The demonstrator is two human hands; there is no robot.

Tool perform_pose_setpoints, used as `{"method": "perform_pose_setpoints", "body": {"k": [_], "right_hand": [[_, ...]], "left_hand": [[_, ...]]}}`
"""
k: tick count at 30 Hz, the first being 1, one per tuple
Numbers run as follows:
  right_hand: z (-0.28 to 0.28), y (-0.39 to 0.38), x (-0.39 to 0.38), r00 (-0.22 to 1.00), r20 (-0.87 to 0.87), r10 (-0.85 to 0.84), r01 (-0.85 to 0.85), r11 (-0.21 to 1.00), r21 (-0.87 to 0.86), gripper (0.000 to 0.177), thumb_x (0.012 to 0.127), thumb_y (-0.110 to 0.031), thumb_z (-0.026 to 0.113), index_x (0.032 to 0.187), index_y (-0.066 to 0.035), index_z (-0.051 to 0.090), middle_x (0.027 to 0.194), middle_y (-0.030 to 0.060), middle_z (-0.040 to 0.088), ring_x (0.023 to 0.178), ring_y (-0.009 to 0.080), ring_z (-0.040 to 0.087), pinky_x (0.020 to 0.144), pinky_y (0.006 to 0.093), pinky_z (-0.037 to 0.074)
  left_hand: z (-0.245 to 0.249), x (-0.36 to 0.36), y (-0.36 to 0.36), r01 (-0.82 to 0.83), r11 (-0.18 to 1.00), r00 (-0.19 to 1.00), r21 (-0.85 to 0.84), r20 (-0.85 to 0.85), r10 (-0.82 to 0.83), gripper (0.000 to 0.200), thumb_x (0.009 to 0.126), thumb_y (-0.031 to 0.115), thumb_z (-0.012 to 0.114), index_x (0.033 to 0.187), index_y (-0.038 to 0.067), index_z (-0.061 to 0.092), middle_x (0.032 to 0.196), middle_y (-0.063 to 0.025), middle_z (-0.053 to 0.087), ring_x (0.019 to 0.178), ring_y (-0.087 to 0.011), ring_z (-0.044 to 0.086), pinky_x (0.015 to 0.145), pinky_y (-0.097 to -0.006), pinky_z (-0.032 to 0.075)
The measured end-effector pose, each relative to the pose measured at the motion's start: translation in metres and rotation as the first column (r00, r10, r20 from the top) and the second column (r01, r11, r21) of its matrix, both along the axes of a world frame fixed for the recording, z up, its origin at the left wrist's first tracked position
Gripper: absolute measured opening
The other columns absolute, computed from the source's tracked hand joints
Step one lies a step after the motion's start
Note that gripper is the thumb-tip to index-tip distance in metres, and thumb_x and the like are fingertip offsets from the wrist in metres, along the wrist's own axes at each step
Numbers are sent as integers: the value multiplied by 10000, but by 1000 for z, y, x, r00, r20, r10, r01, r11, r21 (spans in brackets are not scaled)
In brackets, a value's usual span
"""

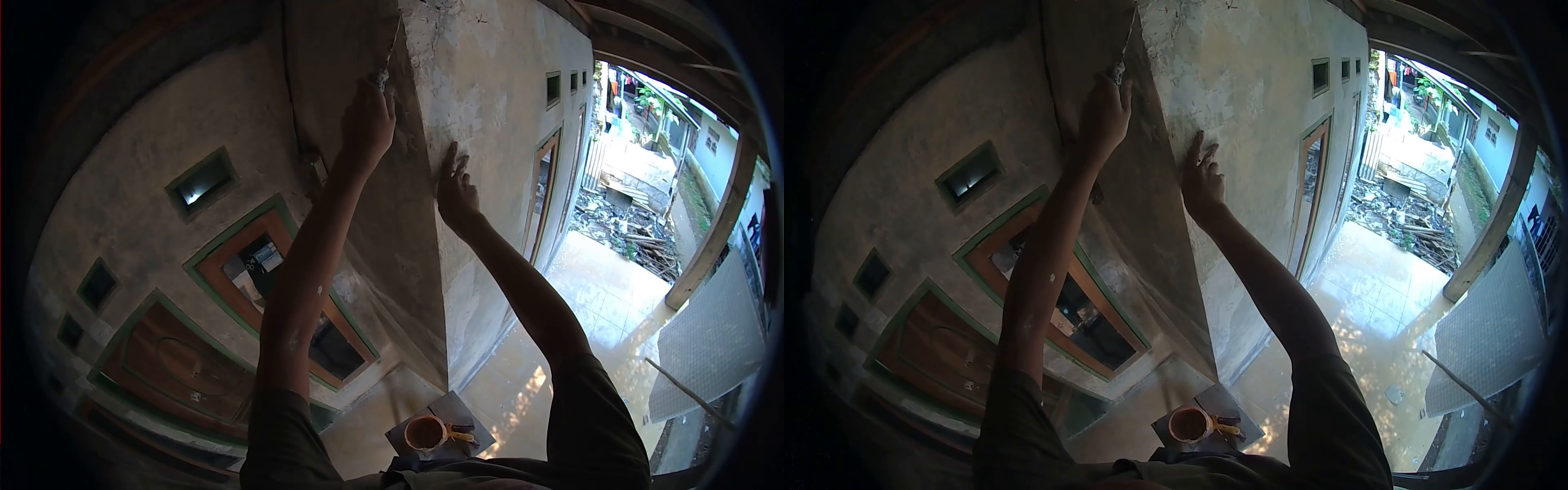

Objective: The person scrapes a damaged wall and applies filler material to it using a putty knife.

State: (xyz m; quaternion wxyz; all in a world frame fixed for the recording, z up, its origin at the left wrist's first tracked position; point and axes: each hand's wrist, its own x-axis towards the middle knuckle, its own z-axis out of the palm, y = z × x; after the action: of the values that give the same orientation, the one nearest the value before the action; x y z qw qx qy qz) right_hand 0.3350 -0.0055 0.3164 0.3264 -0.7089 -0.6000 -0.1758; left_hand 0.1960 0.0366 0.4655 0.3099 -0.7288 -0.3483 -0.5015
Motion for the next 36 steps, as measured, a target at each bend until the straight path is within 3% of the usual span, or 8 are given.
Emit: {"method": "perform_pose_setpoints", "body": {"k": [3, 5, 13, 18, 21, 23, 31, 36], "right_hand": [[3, -4, 0, 1000, -14, 23, -24, 999, -25, 812, 894, -79, 497, 1457, 41, -76, 1409, 420, 220, 1116, 421, 550, 849, 424, 519], [3, -5, 1, 998, -32, 50, -51, 998, -24, 812, 900, -86, 492, 1456, 38, -87, 1408, 425, 214, 1130, 426, 539, 859, 430, 516], [6, -8, -1, 996, -68, 54, -56, 998, -25, 831, 895, -100, 512, 1455, 38, -86, 1403, 431, 213, 1129, 427, 538, 858, 426, 518], [2, -4, 2, 999, -13, 40, -40, 999, 6, 841, 892, -118, 525, 1456, 41, -77, 1398, 427, 233, 1094, 430, 557, 842, 420, 526], [4, -4, 0, 999, -31, 27, -27, 1000, -14, 840, 889, -117, 528, 1459, 36, -70, 1396, 421, 245, 1082, 432, 563, 822, 419, 535], [5, -6, -1, 996, -76, 37, -37, 999, -7, 820, 894, -106, 513, 1463, 26, -61, 1402, 416, 243, 1079, 429, 567, 808, 420, 540], [7, -4, -4, 991, -131, 9, -14, 999, -39, 799, 911, -105, 487, 1473, -12, -74, 1411, 407, 235, 1123, 434, 540, 820, 434, 536], [6, -7, -3, 987, -154, 45, -49, 998, -25, 822, 908, -93, 491, 1475, -35, -101, 1406, 408, 242, 1146, 448, 520, 835, 440, 531]], "left_hand": [[-37, -5, 3, 16, 994, 1000, 108, -16, -14, 488, 964, 300, 465, 1164, -145, 452, 865, -267, 621, 725, -382, 645, 632, -458, 541], [-48, -11, 1, 103, 993, 993, -48, -44, -105, 514, 965, 306, 464, 1193, -154, 434, 865, -283, 612, 722, -387, 642, 628, -458, 538], [8, -7, -9, 92, 996, 995, -18, 30, -92, 460, 969, 303, 459, 1114, -133, 457, 844, -271, 617, 726, -390, 641, 636, -458, 540], [-16, 2, -9, 29, 992, 1000, 125, -7, -28, 397, 968, 303, 459, 1036, -88, 473, 816, -244, 627, 719, -379, 646, 630, -462, 541], [-38, -4, -23, 82, 996, 996, -31, -27, -83, 400, 966, 301, 464, 1049, -91, 470, 796, -225, 629, 681, -368, 649, 589, -445, 544], [-52, -9, -26, 84, 989, 993, -125, -68, -93, 479, 972, 298, 476, 1102, -162, 454, 818, -280, 605, 740, -414, 627, 632, -464, 517], [6, -22, -16, 100, 990, 994, -95, -25, -103, 423, 976, 286, 466, 1071, -126, 457, 803, -264, 614, 745, -404, 633, 629, -460, 522], [-14, -13, -10, 15, 1000, 999, 14, -50, -15, 331, 947, 265, 506, 1025, -53, 457, 791, -207, 628, 682, -349, 660, 588, -422, 555]]}}
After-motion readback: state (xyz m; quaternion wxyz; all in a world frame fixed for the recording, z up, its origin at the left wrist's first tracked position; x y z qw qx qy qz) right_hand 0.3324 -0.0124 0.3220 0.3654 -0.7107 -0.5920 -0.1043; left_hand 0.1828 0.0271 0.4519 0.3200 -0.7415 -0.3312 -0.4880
